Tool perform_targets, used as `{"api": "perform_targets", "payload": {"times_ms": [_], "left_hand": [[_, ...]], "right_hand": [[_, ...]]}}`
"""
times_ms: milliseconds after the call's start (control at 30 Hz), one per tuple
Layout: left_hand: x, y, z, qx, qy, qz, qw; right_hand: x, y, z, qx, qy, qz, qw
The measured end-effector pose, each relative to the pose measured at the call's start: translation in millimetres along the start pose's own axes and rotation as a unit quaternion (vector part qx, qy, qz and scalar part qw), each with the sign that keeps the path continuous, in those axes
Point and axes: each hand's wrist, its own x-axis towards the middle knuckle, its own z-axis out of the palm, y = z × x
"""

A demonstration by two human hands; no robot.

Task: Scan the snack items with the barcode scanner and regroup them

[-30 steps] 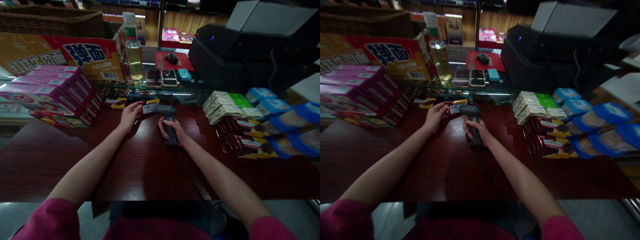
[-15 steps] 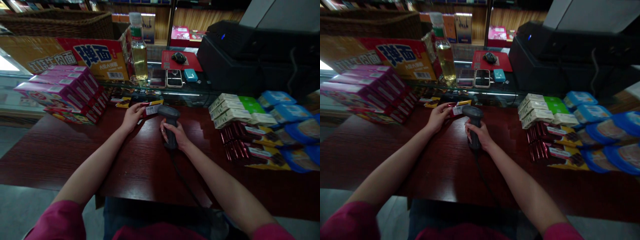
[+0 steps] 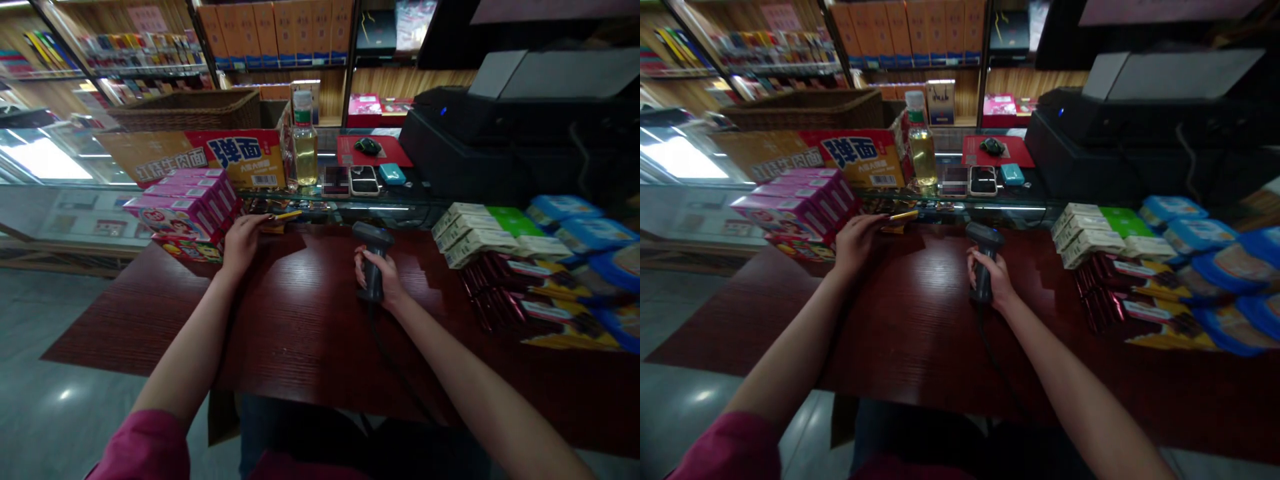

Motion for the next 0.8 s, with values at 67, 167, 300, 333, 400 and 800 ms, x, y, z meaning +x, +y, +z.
{"api": "perform_targets", "payload": {"times_ms": [67, 167, 300, 333, 400, 800], "left_hand": [[-1, -9, -3, 0.018, 0.028, -0.011, 0.999], [-4, -18, 1, 0.046, 0.003, -0.022, 0.999], [-7, -20, 10, 0.118, -0.045, -0.042, 0.991], [-7, -19, 12, 0.136, -0.053, -0.044, 0.988], [-7, -14, 17, 0.162, -0.065, -0.035, 0.984], [-17, 36, 42, 0.299, -0.155, -0.069, 0.939]], "right_hand": [[-1, -1, 1, -0.003, -0.001, 0.003, 1.0], [-3, -2, 3, -0.002, 0.001, 0.005, 1.0], [-4, -2, 3, -0.002, 0.006, 0.006, 1.0], [-4, -2, 3, -0.003, 0.006, 0.008, 1.0], [-4, -1, 2, -0.003, 0.006, 0.009, 1.0], [-2, -2, 4, -0.003, 0.017, 0.038, 0.999]]}}
